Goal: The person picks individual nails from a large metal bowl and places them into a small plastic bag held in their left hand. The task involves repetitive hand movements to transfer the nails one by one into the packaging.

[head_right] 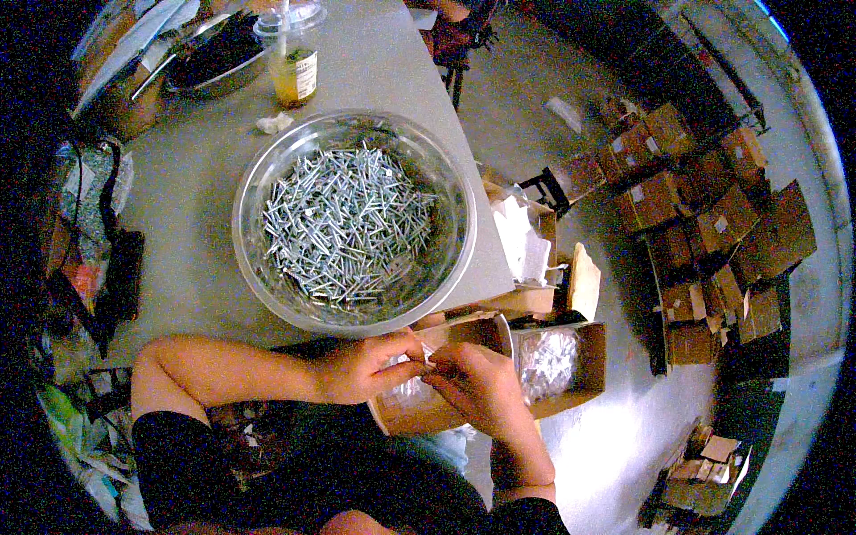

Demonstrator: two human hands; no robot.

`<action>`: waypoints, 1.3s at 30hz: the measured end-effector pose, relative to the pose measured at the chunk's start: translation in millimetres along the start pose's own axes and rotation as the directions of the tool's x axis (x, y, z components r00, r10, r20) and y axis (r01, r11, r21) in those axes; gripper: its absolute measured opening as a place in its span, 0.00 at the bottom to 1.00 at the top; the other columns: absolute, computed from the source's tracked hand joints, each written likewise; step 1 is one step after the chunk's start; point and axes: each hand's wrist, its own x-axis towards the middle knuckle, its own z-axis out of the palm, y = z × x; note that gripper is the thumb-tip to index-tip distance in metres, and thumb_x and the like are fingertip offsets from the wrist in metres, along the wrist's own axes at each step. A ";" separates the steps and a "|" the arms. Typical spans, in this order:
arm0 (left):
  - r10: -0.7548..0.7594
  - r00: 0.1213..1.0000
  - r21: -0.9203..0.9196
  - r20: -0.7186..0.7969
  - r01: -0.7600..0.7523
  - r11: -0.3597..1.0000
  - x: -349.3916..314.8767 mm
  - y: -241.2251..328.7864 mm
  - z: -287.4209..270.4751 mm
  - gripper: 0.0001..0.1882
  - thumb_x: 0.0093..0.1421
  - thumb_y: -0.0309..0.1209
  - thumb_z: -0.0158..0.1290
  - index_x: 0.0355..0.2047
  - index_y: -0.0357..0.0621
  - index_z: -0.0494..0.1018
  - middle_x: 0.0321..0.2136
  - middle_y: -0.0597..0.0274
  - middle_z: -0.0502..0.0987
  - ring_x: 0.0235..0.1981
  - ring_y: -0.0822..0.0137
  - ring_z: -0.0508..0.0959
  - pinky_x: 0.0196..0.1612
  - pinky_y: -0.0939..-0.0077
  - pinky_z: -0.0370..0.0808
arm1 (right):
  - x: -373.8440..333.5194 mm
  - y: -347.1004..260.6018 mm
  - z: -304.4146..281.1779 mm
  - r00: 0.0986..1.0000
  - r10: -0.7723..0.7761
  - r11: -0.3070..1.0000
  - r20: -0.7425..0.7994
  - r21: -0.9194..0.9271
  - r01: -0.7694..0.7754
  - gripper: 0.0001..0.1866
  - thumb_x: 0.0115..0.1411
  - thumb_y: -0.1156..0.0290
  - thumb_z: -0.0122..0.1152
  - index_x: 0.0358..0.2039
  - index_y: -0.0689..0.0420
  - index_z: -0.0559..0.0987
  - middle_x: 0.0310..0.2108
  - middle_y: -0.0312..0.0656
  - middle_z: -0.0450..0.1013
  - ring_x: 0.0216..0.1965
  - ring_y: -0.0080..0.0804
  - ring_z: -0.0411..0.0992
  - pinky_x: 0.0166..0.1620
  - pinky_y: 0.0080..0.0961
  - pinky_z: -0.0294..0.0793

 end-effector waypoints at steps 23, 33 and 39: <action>-0.249 0.960 -0.118 0.124 0.264 0.957 -1.9 -5.9 2.1 0.10 0.63 0.31 0.50 0.41 0.40 0.68 0.29 0.64 0.71 0.32 0.73 0.71 0.38 0.76 0.71 | -44.8 111.4 61.2 0.976 0.197 0.886 0.090 -0.443 -0.138 0.25 0.45 0.65 0.69 0.45 0.57 0.74 0.44 0.50 0.69 0.48 0.50 0.67 0.50 0.39 0.69; -0.269 0.957 0.016 0.106 0.269 0.963 -9.3 -17.6 6.8 0.10 0.61 0.29 0.51 0.42 0.40 0.68 0.36 0.58 0.74 0.39 0.69 0.74 0.43 0.72 0.72 | -29.0 90.0 50.4 0.999 0.032 0.997 0.000 0.076 -0.032 0.05 0.49 0.77 0.65 0.28 0.59 0.79 0.32 0.43 0.76 0.36 0.43 0.74 0.40 0.33 0.74; -0.318 0.891 0.035 0.325 0.325 0.945 -1.3 -3.7 -5.1 0.10 0.59 0.30 0.55 0.39 0.39 0.72 0.35 0.57 0.76 0.38 0.65 0.76 0.44 0.69 0.72 | -26.2 53.0 21.1 0.999 -0.029 0.946 -0.027 0.322 0.036 0.04 0.51 0.76 0.66 0.27 0.60 0.79 0.31 0.44 0.76 0.34 0.41 0.74 0.40 0.31 0.74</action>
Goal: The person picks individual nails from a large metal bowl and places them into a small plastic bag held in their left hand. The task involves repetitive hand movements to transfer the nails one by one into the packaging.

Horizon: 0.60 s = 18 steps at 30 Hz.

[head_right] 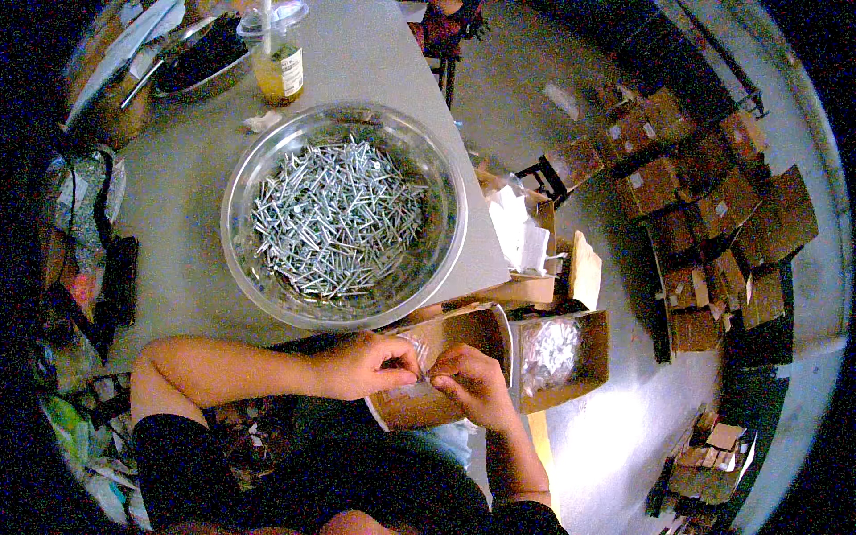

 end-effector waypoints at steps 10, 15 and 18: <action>0.135 0.990 0.239 0.035 -0.140 0.961 -1.2 -5.0 11.1 0.14 0.59 0.22 0.45 0.46 0.38 0.71 0.37 0.50 0.75 0.42 0.52 0.75 0.47 0.63 0.70 | 73.3 -69.7 -26.0 0.926 -0.377 0.740 0.026 -0.593 0.318 0.16 0.47 0.72 0.67 0.38 0.59 0.78 0.38 0.44 0.73 0.41 0.44 0.71 0.45 0.34 0.70; 0.207 0.961 0.022 -0.185 -0.207 0.978 0.9 -29.1 29.6 0.16 0.60 0.25 0.46 0.49 0.40 0.70 0.45 0.51 0.73 0.49 0.52 0.72 0.55 0.62 0.66 | 122.7 -96.6 9.5 0.838 -0.310 0.624 0.448 -0.570 0.535 0.25 0.51 0.54 0.63 0.45 0.56 0.76 0.43 0.44 0.73 0.46 0.44 0.71 0.48 0.39 0.70; 0.172 0.955 -0.031 -0.243 -0.185 0.982 6.6 -42.4 34.2 0.14 0.61 0.29 0.48 0.47 0.41 0.71 0.44 0.51 0.74 0.48 0.53 0.73 0.55 0.63 0.67 | 129.1 -99.5 17.5 0.809 -0.213 0.605 0.547 -0.577 0.549 0.25 0.53 0.49 0.60 0.44 0.55 0.76 0.43 0.44 0.74 0.45 0.44 0.72 0.47 0.40 0.71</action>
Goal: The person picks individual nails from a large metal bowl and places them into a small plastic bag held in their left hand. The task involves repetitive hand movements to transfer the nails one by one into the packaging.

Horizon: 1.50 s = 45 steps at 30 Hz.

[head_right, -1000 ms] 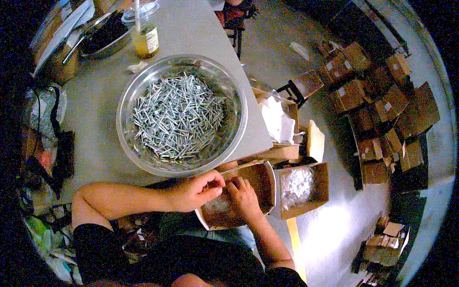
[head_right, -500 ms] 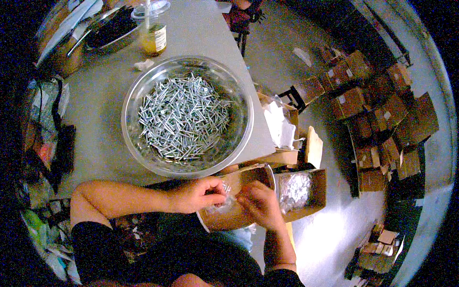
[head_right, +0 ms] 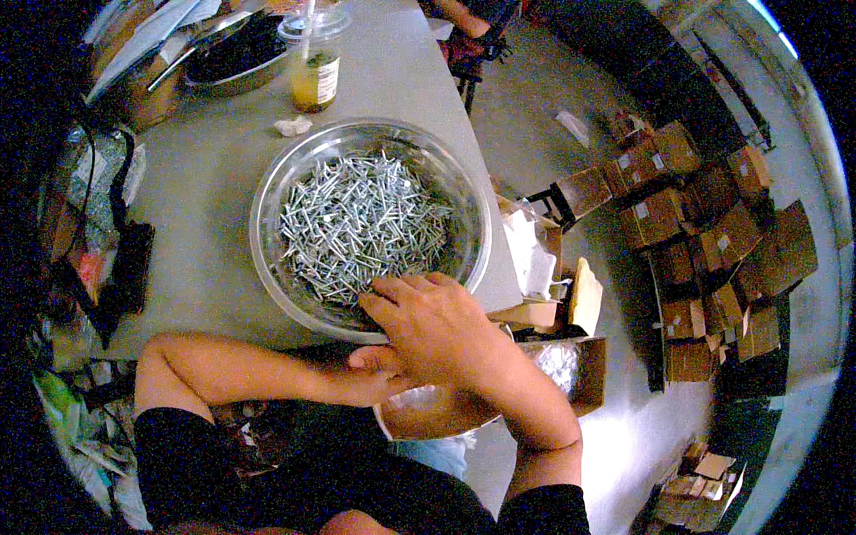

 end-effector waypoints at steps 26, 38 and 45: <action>-0.161 0.971 0.136 0.179 0.138 0.981 8.1 48.5 -27.6 0.15 0.58 0.40 0.56 0.30 0.39 0.75 0.27 0.57 0.77 0.30 0.64 0.76 0.37 0.66 0.72 | -29.8 15.0 4.8 0.950 -0.061 0.948 -0.305 0.280 0.150 0.10 0.41 0.78 0.68 0.28 0.57 0.81 0.32 0.40 0.77 0.33 0.38 0.76 0.34 0.30 0.75; -0.056 0.998 -0.119 -0.008 0.055 0.991 9.9 14.7 -13.3 0.12 0.58 0.38 0.57 0.33 0.41 0.77 0.29 0.59 0.78 0.31 0.68 0.77 0.38 0.73 0.73 | -37.8 7.8 15.0 0.808 -0.076 0.982 -0.584 0.099 0.164 0.09 0.42 0.79 0.66 0.27 0.58 0.80 0.30 0.42 0.78 0.28 0.36 0.76 0.30 0.27 0.74; -0.187 0.973 -0.051 0.135 0.195 0.980 11.3 41.1 -29.1 0.15 0.55 0.39 0.60 0.30 0.37 0.77 0.30 0.58 0.78 0.30 0.68 0.76 0.37 0.73 0.72 | -59.9 2.5 23.1 0.733 0.260 0.956 -0.628 0.274 -0.105 0.11 0.42 0.87 0.65 0.27 0.61 0.79 0.28 0.44 0.77 0.29 0.35 0.76 0.34 0.26 0.75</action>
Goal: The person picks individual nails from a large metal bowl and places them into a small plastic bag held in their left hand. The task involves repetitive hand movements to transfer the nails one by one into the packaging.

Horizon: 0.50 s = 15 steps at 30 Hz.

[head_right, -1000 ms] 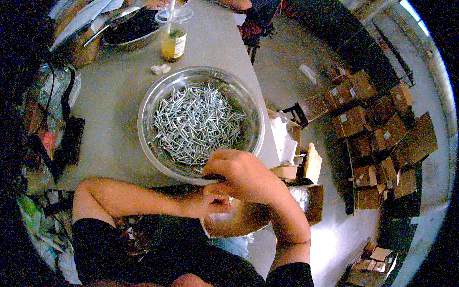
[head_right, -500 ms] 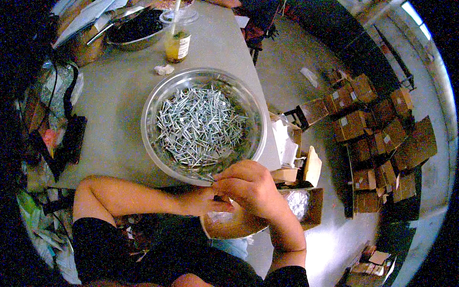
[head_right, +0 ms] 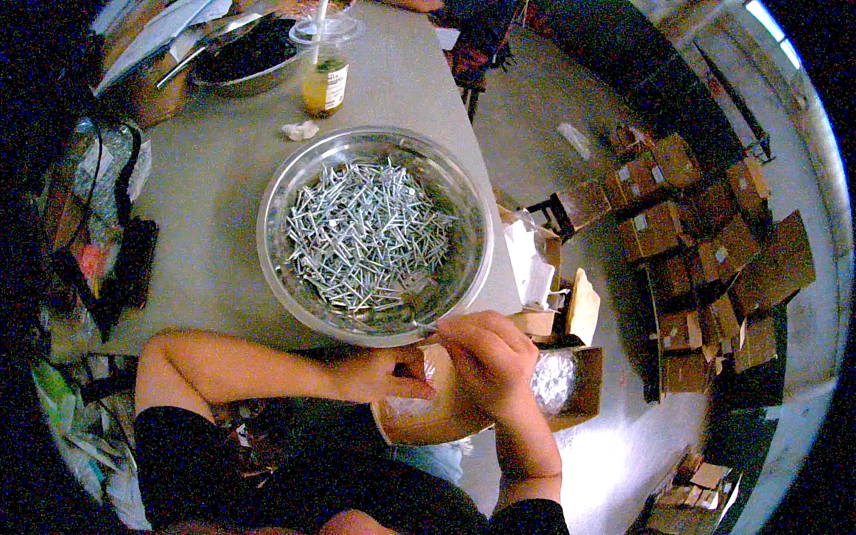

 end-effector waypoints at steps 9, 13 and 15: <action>0.140 0.990 -0.169 0.035 -0.132 0.977 1.9 -9.5 8.3 0.16 0.52 0.37 0.63 0.24 0.37 0.72 0.26 0.59 0.77 0.28 0.68 0.75 0.34 0.72 0.72 | -52.1 4.9 -22.1 0.953 0.235 0.902 0.193 0.323 -0.287 0.10 0.42 0.88 0.63 0.26 0.62 0.79 0.29 0.42 0.78 0.32 0.32 0.76 0.34 0.23 0.74; 0.053 0.995 0.034 0.090 -0.056 0.998 -2.5 5.4 1.1 0.17 0.51 0.39 0.64 0.24 0.38 0.72 0.22 0.60 0.74 0.24 0.67 0.73 0.30 0.70 0.70 | -51.0 -3.2 -24.4 0.916 0.234 0.903 0.325 0.276 -0.328 0.08 0.44 0.82 0.65 0.28 0.58 0.79 0.30 0.43 0.78 0.35 0.40 0.77 0.39 0.30 0.77; 0.107 0.991 0.110 0.080 -0.115 0.987 -3.2 5.9 1.3 0.19 0.49 0.39 0.65 0.24 0.37 0.71 0.20 0.59 0.73 0.23 0.67 0.72 0.28 0.70 0.69 | -48.8 -9.1 -22.2 0.895 0.255 0.921 0.367 0.189 -0.340 0.08 0.45 0.80 0.65 0.29 0.58 0.80 0.31 0.43 0.77 0.35 0.41 0.77 0.39 0.31 0.76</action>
